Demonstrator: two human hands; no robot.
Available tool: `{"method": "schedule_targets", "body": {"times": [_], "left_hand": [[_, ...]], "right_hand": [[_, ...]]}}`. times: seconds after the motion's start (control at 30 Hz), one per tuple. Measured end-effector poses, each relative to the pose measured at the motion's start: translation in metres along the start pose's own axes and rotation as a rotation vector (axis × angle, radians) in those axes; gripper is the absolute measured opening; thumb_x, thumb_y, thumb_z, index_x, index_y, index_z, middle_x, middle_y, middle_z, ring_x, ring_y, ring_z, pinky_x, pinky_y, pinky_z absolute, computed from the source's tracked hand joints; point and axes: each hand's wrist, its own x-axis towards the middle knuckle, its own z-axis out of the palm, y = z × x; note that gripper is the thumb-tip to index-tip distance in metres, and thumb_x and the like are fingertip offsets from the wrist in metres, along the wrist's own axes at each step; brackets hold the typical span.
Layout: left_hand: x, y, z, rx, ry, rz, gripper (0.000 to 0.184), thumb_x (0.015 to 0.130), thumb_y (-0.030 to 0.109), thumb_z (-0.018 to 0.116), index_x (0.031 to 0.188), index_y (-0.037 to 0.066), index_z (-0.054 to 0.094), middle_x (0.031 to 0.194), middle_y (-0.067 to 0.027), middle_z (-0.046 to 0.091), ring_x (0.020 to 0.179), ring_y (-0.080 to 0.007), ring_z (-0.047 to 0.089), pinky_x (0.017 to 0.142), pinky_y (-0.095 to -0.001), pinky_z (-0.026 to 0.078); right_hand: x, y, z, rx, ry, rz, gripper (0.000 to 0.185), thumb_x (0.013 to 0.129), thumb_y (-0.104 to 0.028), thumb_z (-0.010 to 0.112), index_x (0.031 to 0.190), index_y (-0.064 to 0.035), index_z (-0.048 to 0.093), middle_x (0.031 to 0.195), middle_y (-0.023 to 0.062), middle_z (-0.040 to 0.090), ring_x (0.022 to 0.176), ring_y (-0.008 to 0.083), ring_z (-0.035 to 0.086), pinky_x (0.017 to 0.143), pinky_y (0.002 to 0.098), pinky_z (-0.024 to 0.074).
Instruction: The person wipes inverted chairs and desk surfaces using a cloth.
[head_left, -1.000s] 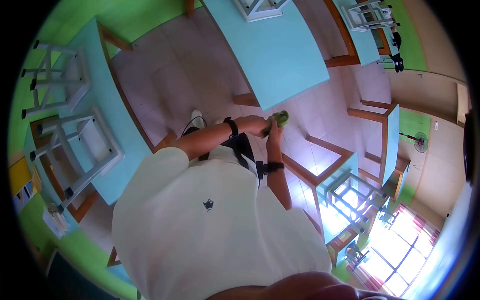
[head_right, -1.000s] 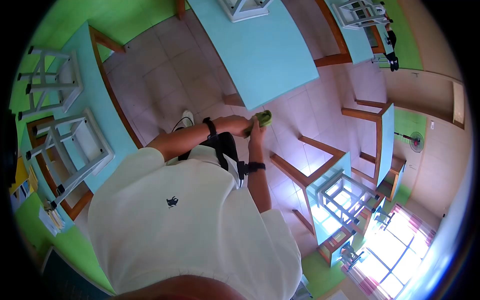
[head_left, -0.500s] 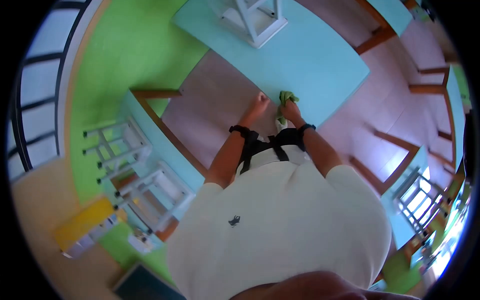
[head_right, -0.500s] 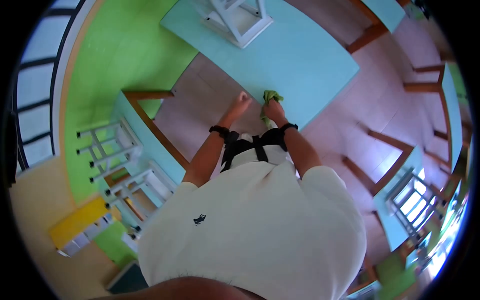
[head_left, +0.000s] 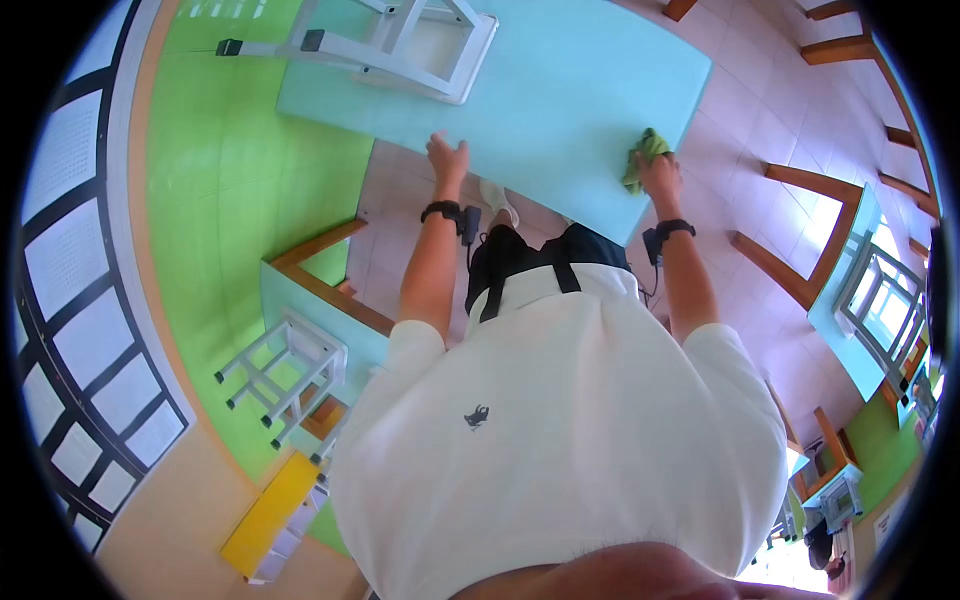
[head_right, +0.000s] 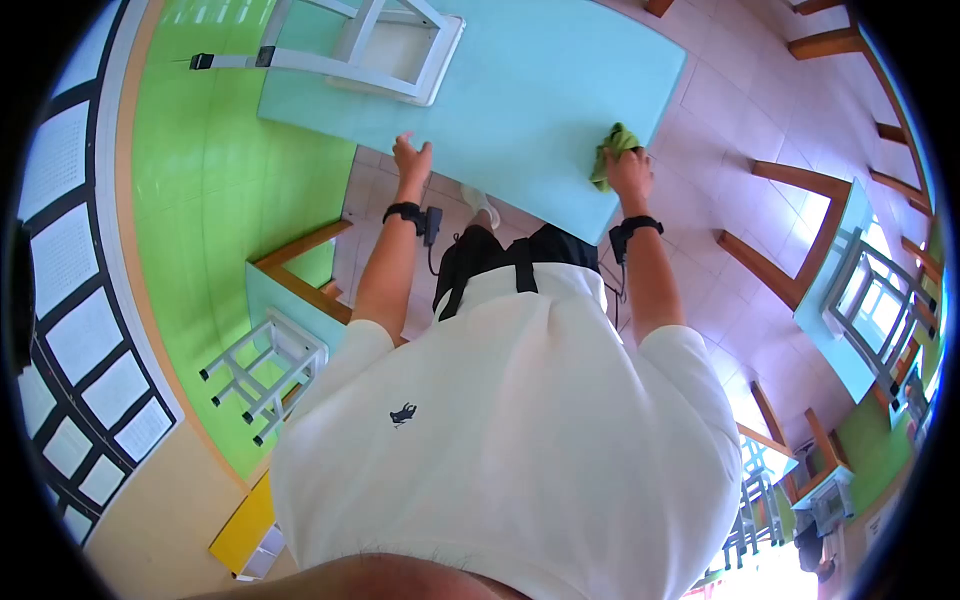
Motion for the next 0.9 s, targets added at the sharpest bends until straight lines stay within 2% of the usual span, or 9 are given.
{"method": "schedule_targets", "body": {"times": [0.07, 0.27, 0.37, 0.43, 0.53, 0.7, 0.77, 0.8, 0.9], "left_hand": [[0.032, 0.003, -0.012, -0.008, 0.025, 0.006, 0.054, 0.078, 0.018, 0.062, 0.123, -0.005, 0.045, 0.122, -0.0258, 0.050, 0.115, -0.0421, 0.047, 0.098, -0.0494, 0.038], [0.108, 0.007, -0.035, -0.083, 0.065, 0.417, 0.068, 0.076, 0.025, 0.069, 0.130, -0.006, 0.041, 0.134, -0.0281, 0.044, 0.128, -0.0438, 0.037, 0.106, -0.0493, 0.033], [0.140, 0.002, -0.042, -0.022, -0.149, 0.487, 0.079, 0.075, 0.032, 0.073, 0.134, -0.007, 0.038, 0.136, -0.0275, 0.042, 0.132, -0.0430, 0.033, 0.108, -0.0490, 0.032], [0.152, -0.018, -0.032, 0.275, -0.212, 0.462, 0.088, 0.072, 0.036, 0.076, 0.137, -0.007, 0.036, 0.139, -0.0263, 0.040, 0.132, -0.0432, 0.033, 0.107, -0.0489, 0.032], [0.164, -0.021, -0.043, 0.386, -0.314, 0.442, 0.088, 0.073, 0.037, 0.075, 0.136, -0.009, 0.035, 0.141, -0.0262, 0.037, 0.132, -0.0436, 0.033, 0.107, -0.0483, 0.032], [0.160, -0.034, -0.049, 0.300, -0.264, 0.555, 0.082, 0.082, 0.030, 0.066, 0.138, -0.014, 0.026, 0.143, -0.0288, 0.032, 0.136, -0.0437, 0.029, 0.110, -0.0464, 0.029], [0.158, -0.043, -0.043, 0.221, -0.081, 0.668, 0.072, 0.087, 0.035, 0.059, 0.133, -0.015, 0.035, 0.139, -0.0308, 0.037, 0.135, -0.0439, 0.031, 0.109, -0.0472, 0.030], [0.155, -0.046, -0.044, 0.202, -0.103, 0.672, 0.074, 0.089, 0.035, 0.057, 0.136, -0.014, 0.030, 0.140, -0.0315, 0.035, 0.136, -0.0437, 0.029, 0.109, -0.0481, 0.029], [0.153, -0.043, -0.056, 0.203, -0.083, 0.704, 0.071, 0.090, 0.034, 0.056, 0.136, -0.014, 0.030, 0.140, -0.0308, 0.035, 0.135, -0.0431, 0.030, 0.109, -0.0480, 0.030]], "right_hand": [[-0.004, -0.005, -0.009, -0.021, 0.012, 0.063, 0.055, 0.088, -0.054, 0.054, 0.104, -0.0027, 0.065, 0.123, 0.0131, 0.052, 0.115, 0.0320, 0.051, 0.088, 0.0478, 0.0458], [0.001, -0.022, 0.038, 0.115, 0.265, 0.162, 0.053, 0.089, -0.053, 0.053, 0.102, -0.0029, 0.065, 0.120, 0.0157, 0.054, 0.111, 0.0354, 0.052, 0.085, 0.0551, 0.0439], [-0.008, -0.065, 0.051, 0.152, 0.283, 0.317, 0.050, 0.089, -0.050, 0.052, 0.101, -0.0031, 0.064, 0.117, 0.0179, 0.056, 0.110, 0.0363, 0.053, 0.085, 0.0550, 0.0446], [-0.013, -0.093, 0.060, 0.135, 0.278, 0.261, 0.046, 0.090, -0.046, 0.052, 0.103, -0.0036, 0.064, 0.116, 0.0188, 0.056, 0.110, 0.0367, 0.053, 0.085, 0.0551, 0.0449], [-0.013, -0.133, 0.073, 0.098, 0.203, 0.225, 0.046, 0.090, -0.044, 0.052, 0.098, -0.0009, 0.065, 0.112, 0.0216, 0.058, 0.100, 0.0412, 0.058, 0.081, 0.0532, 0.0478], [0.002, -0.201, 0.096, 0.023, 0.035, 0.062, 0.047, 0.089, -0.044, 0.055, 0.094, 0.0012, 0.065, 0.097, 0.0233, 0.064, 0.092, 0.0440, 0.061, 0.081, 0.0514, 0.0488], [0.010, -0.243, 0.076, 0.099, -0.038, 0.051, 0.040, 0.088, -0.039, 0.056, 0.100, -0.0008, 0.063, 0.105, 0.0213, 0.062, 0.097, 0.0434, 0.059, 0.081, 0.0521, 0.0485], [0.018, -0.262, 0.068, 0.084, -0.045, 0.033, 0.040, 0.088, -0.039, 0.056, 0.100, -0.0008, 0.063, 0.105, 0.0213, 0.062, 0.097, 0.0434, 0.059, 0.081, 0.0521, 0.0485], [0.045, -0.290, 0.069, 0.093, 0.203, -0.248, 0.037, 0.085, -0.036, 0.060, 0.100, -0.0018, 0.062, 0.103, 0.0238, 0.061, 0.099, 0.0428, 0.058, 0.082, 0.0501, 0.0467]]}}
